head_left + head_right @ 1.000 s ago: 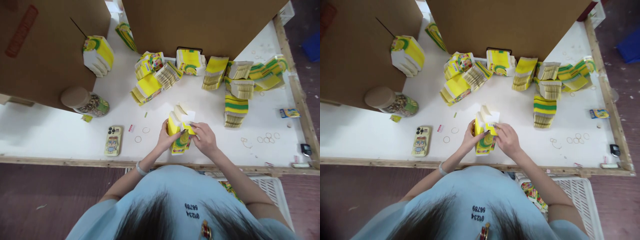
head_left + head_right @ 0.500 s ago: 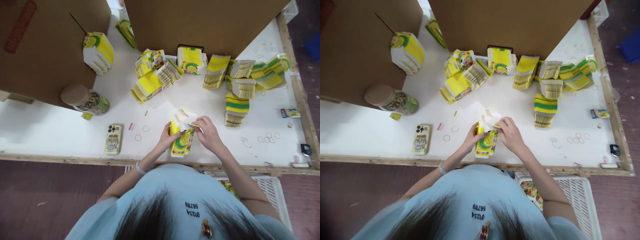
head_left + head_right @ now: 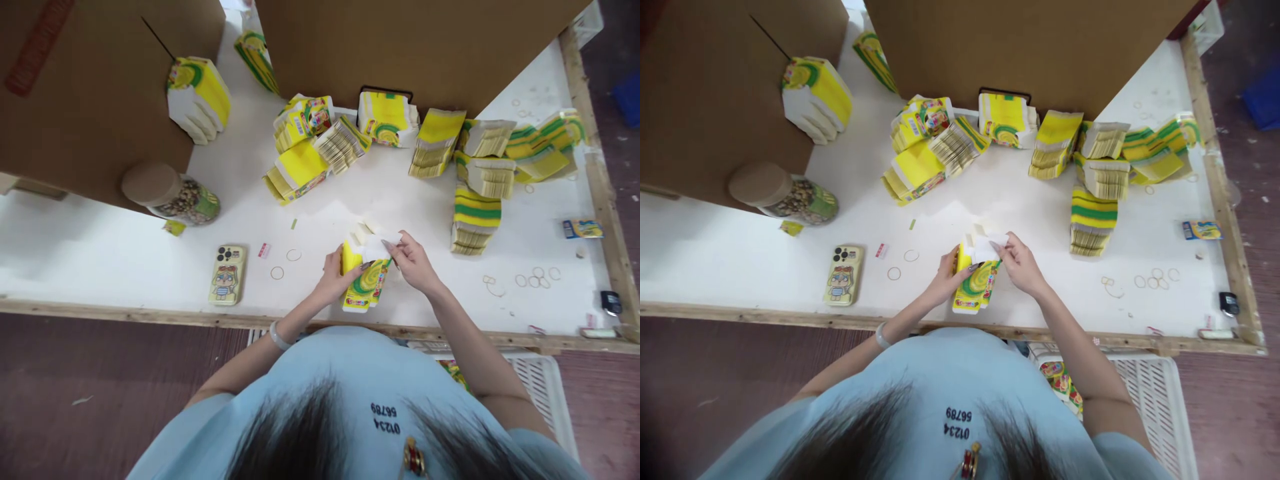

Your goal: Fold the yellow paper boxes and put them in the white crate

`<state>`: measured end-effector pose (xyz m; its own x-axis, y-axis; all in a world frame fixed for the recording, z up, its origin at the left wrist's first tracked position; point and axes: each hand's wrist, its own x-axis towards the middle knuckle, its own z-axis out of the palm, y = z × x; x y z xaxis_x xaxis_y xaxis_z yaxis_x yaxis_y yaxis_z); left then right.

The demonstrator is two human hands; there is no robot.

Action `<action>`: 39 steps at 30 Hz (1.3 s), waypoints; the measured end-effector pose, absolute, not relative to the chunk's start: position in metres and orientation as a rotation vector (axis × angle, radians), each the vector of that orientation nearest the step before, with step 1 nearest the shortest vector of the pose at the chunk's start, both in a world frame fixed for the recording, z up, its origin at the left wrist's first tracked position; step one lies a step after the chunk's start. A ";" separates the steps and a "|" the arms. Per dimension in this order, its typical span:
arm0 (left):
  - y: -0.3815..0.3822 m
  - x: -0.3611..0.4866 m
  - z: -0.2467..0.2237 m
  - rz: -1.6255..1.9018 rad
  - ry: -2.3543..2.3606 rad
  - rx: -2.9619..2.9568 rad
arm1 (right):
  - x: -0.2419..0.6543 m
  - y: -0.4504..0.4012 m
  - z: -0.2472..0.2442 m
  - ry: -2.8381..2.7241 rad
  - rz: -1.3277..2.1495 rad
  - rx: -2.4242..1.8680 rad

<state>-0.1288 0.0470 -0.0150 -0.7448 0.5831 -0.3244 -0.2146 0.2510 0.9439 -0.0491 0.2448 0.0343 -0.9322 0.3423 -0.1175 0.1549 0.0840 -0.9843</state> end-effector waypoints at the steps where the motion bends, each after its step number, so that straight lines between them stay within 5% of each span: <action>1: 0.043 -0.133 -0.015 1.513 2.018 0.443 | -0.052 0.242 0.032 -2.129 2.016 -0.520; 5: 0.029 -0.162 -0.005 1.375 2.257 1.076 | -0.060 0.230 0.025 -1.983 2.086 -0.526; 11: 0.031 -0.210 0.014 1.264 1.845 1.457 | -0.062 0.229 0.026 -1.953 2.093 -0.479; 26: 0.049 -0.226 0.045 0.900 1.713 1.632 | -0.065 0.212 0.026 -1.898 2.117 -0.588; 39: 0.049 -0.242 0.014 0.893 1.371 1.325 | -0.058 0.194 0.026 -2.204 1.941 -0.588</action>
